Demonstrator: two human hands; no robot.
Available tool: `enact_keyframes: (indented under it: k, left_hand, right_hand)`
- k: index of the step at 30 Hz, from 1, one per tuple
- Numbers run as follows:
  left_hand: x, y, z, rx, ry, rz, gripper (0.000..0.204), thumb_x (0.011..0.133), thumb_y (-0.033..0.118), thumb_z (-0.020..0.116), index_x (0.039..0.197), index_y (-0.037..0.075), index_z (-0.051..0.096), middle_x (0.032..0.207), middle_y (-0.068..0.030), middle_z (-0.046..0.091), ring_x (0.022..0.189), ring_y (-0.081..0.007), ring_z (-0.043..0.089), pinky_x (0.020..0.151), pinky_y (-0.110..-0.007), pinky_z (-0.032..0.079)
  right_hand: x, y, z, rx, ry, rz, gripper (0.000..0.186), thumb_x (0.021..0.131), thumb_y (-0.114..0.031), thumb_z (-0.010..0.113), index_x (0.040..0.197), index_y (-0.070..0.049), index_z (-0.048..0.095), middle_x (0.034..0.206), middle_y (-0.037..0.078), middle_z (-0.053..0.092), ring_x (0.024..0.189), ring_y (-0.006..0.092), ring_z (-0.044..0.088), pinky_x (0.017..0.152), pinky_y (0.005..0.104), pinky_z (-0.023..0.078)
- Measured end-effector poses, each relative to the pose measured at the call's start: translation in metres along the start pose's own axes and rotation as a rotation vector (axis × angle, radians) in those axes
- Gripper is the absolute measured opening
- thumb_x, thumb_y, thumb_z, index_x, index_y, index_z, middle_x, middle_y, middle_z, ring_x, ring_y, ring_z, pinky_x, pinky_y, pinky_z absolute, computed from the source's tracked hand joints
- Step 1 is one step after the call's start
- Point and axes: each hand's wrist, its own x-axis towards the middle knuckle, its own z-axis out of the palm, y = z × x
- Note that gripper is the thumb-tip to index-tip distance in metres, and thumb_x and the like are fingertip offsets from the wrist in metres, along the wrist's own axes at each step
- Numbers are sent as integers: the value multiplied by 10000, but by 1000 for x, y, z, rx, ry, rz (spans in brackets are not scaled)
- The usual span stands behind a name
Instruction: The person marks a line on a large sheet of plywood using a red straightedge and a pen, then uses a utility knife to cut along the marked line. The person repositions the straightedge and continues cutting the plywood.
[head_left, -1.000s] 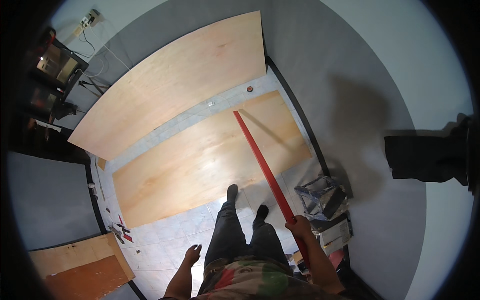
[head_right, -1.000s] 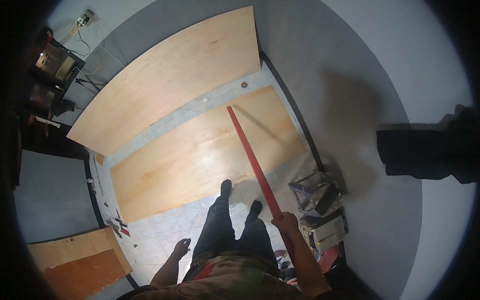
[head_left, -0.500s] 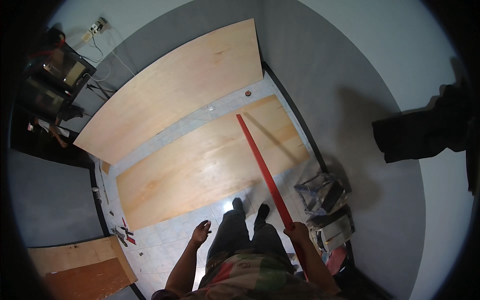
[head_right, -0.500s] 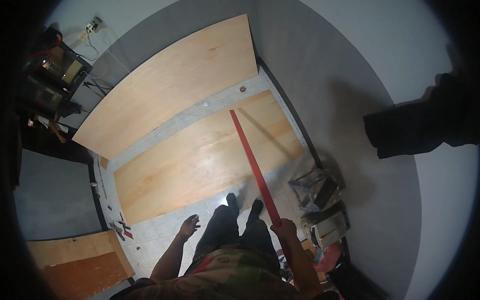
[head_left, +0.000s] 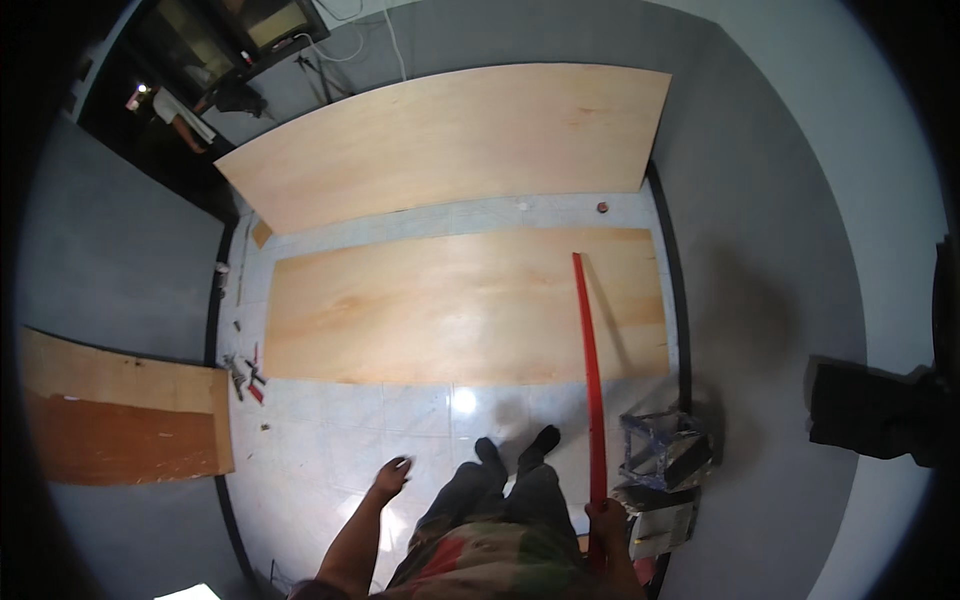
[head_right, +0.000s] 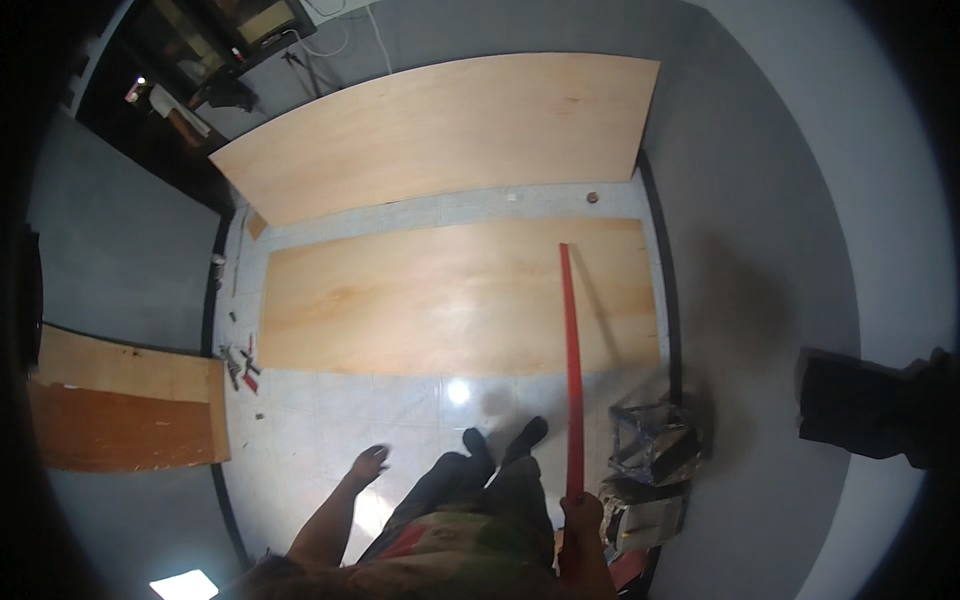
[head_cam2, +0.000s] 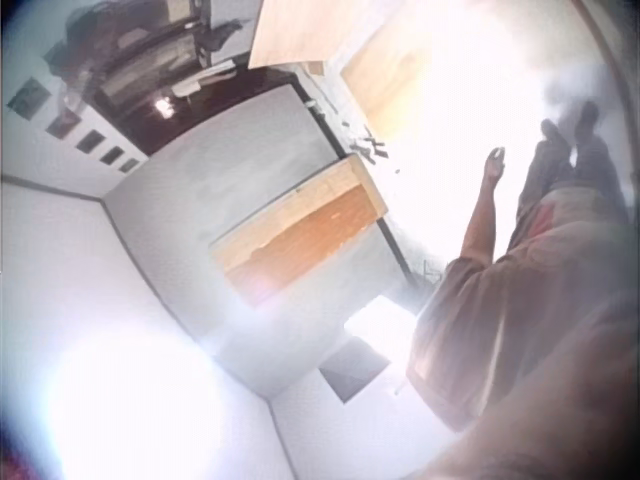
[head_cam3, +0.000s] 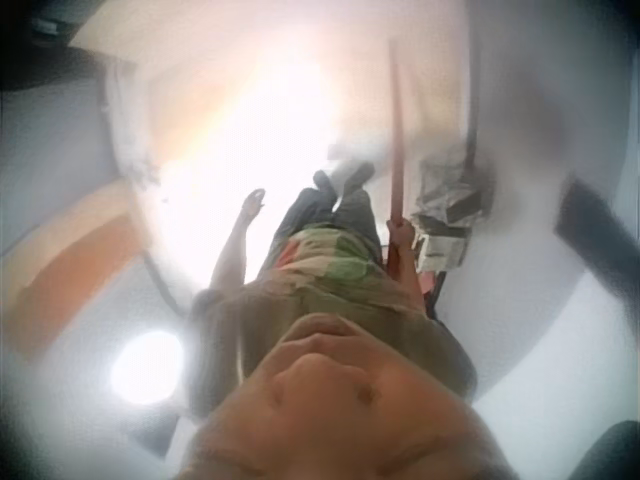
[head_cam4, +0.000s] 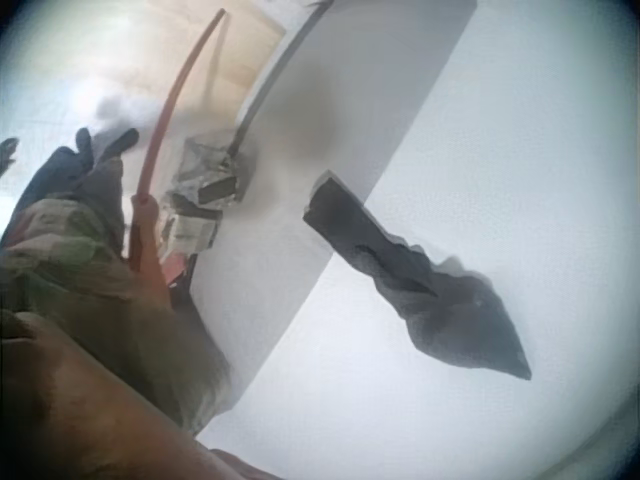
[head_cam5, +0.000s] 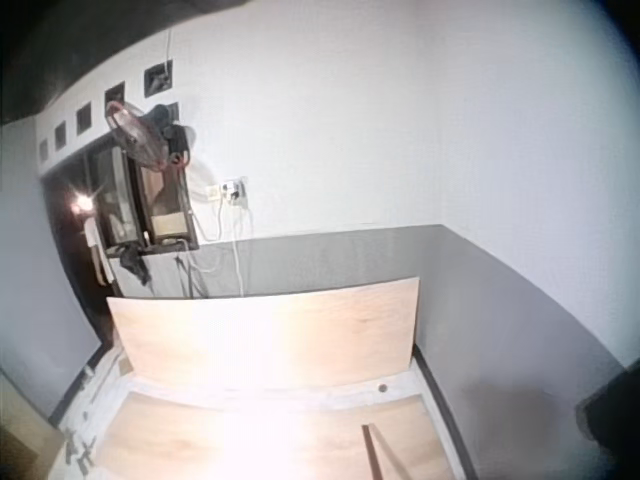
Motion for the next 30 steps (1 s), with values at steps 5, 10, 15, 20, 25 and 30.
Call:
enact_keyframes:
  k: [5, 10, 15, 20, 25, 30]
  left_hand:
    - [-41, -137, -74, 41, 119, -157, 691, 1047, 647, 641, 1459, 95, 588, 1259, -131, 713, 905, -285, 774, 683, -419, 581]
    - [-20, -214, -71, -23, 65, -622, 597, 1014, 532, 756, 1370, 71, 622, 1178, -126, 714, 1042, -328, 777, 787, -477, 618]
    - [19, -239, 30, -256, -54, -345, 475, 1105, 199, 550, 1576, 137, 554, 1284, -38, 711, 1003, -177, 721, 734, -289, 575]
    - [80, -154, 173, 612, -207, -78, 729, 1026, 369, 709, 1653, 121, 431, 1530, -197, 564, 1317, -389, 594, 1050, -492, 515]
    - [98, -99, 217, 814, -294, 28, 914, 965, 467, 790, 1691, 121, 355, 1643, -277, 441, 1477, -486, 451, 1209, -573, 404]
    - [102, -87, 222, 880, -349, -17, 1018, 927, 536, 825, 1712, 137, 314, 1690, -302, 381, 1530, -525, 394, 1259, -601, 368]
  right_hand:
    - [81, -45, 44, -165, 42, -127, 482, 804, -498, 782, 946, -37, 788, 913, 203, 793, 914, 421, 775, 842, 534, 601]
    - [210, -41, 120, -154, 96, -154, 445, 826, -494, 768, 917, -59, 754, 877, 189, 782, 890, 426, 767, 839, 541, 599]
    - [349, -24, 216, -142, 158, -189, 406, 841, -465, 784, 869, -68, 706, 801, 181, 765, 810, 416, 771, 771, 534, 611]
    - [440, 31, 312, -76, 192, -224, 358, 859, -424, 785, 884, -80, 690, 739, 156, 748, 743, 399, 769, 728, 530, 613]
    - [501, 90, 378, -73, 302, -257, 339, 873, -406, 783, 892, -86, 673, 708, 142, 736, 690, 396, 760, 667, 523, 612]
    - [546, 136, 404, -27, 285, -296, 338, 877, -402, 772, 889, -93, 635, 689, 130, 720, 675, 390, 751, 652, 527, 606]
